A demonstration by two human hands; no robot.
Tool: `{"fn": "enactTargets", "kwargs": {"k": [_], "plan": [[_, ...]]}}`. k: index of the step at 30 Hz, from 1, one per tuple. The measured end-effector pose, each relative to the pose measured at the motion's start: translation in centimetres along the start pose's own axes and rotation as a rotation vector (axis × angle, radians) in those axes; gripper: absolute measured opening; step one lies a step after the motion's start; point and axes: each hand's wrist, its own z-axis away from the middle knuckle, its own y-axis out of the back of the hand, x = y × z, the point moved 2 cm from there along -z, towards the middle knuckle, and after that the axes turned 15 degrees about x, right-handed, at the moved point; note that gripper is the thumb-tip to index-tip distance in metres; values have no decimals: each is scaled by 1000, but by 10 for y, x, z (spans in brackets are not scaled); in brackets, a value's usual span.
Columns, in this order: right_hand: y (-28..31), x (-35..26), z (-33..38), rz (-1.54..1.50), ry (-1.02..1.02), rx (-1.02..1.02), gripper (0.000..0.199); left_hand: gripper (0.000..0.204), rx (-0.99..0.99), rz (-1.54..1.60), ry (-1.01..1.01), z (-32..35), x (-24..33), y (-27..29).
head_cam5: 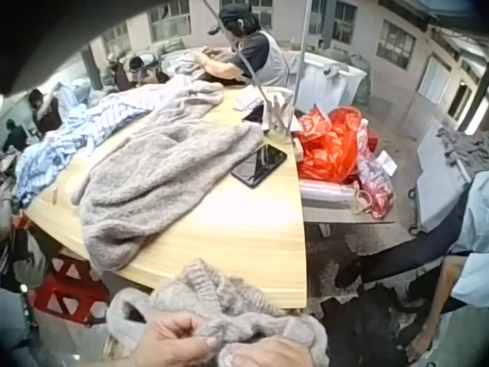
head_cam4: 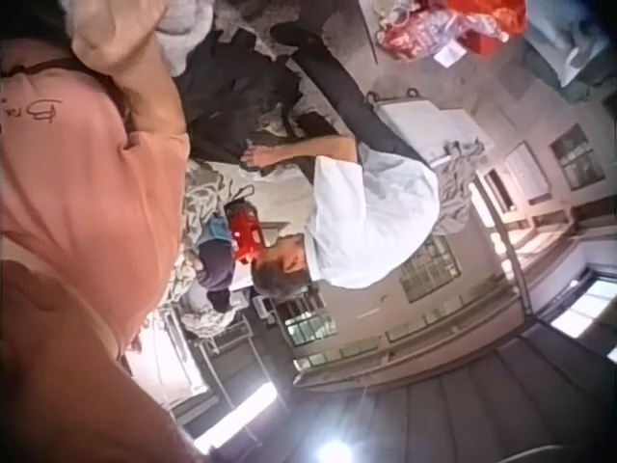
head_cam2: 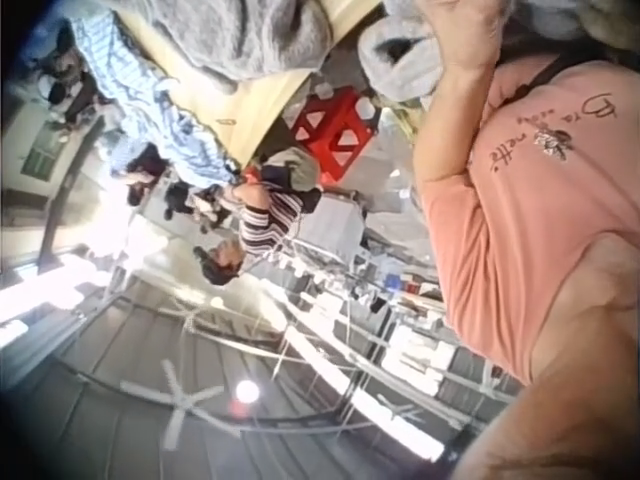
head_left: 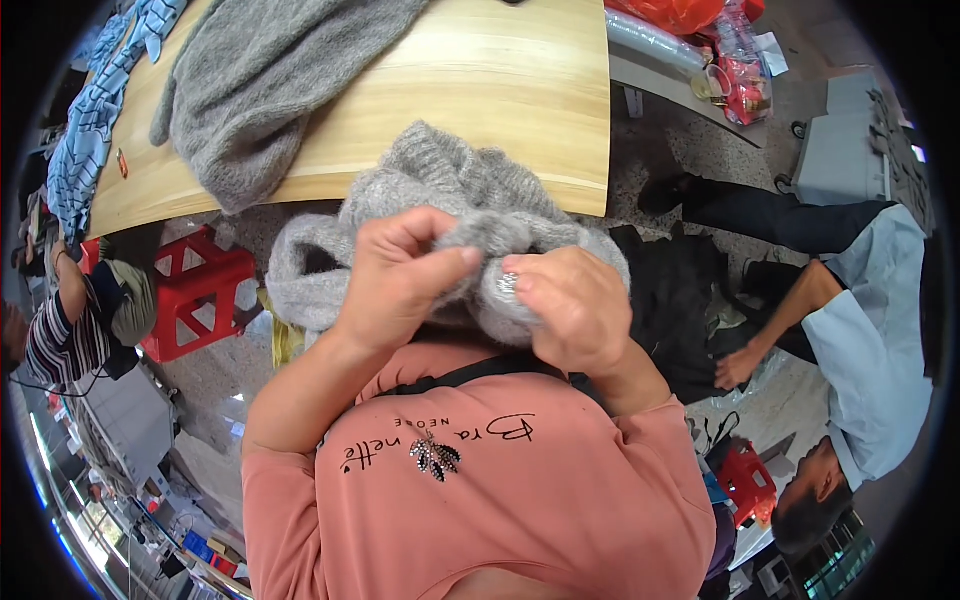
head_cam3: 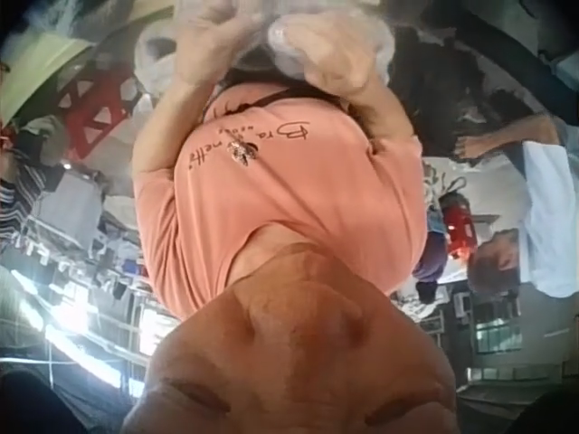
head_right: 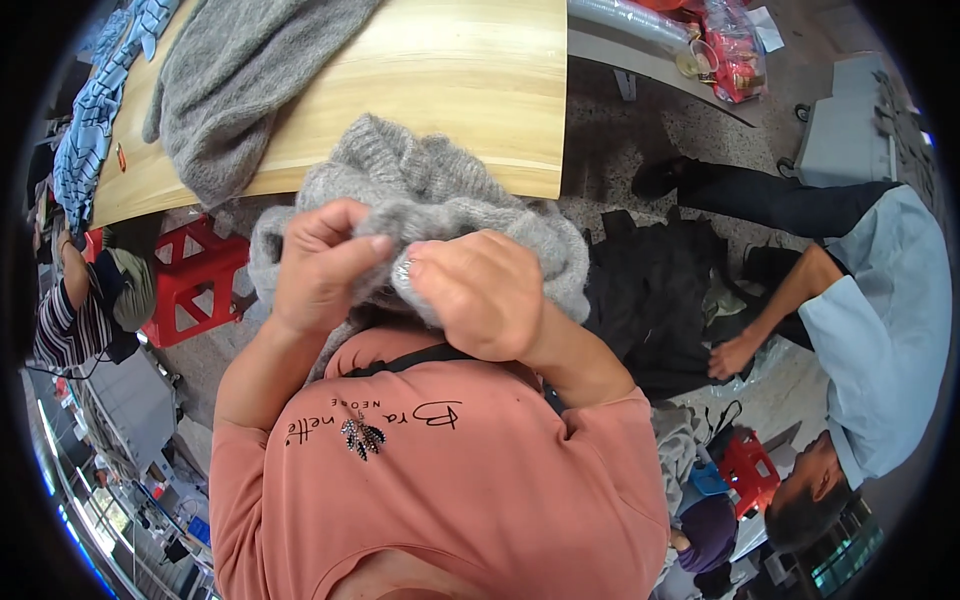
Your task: Inspect a grey knitted garment for loose threads or defects.
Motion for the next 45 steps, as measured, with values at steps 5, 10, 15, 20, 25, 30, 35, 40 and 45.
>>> {"fn": "enactTargets", "kwargs": {"k": [5, 10, 15, 20, 25, 30, 35, 40, 45], "plan": [[-16, 1, 3, 98, 216, 55, 27, 6, -153, -63, 55, 0, -3, 5], [-18, 4, 7, 115, 275, -29, 25, 7, -179, 82, 142, 3, -4, 10], [-21, 6, 9, 111, 257, -28, 24, 11, -142, 102, 55, 4, -10, 15], [-22, 5, 11, 108, 285, -29, 24, 11, -156, 160, 116, 3, -12, 19], [-26, 7, 10, 83, 203, -50, 25, 10, -92, 72, 0, 7, -13, 17], [-34, 10, 9, 77, 133, -29, 23, 16, 29, -176, -333, 13, -9, 20], [-40, 11, 1, -47, 2, 35, 29, 18, 108, -397, -661, 16, -5, 19], [-33, 19, -3, -217, -313, -262, 39, 18, 99, -461, -792, 14, -3, 21], [-32, 25, -2, -182, -405, -331, 34, 16, 36, -520, -871, 13, -3, 18]]}}
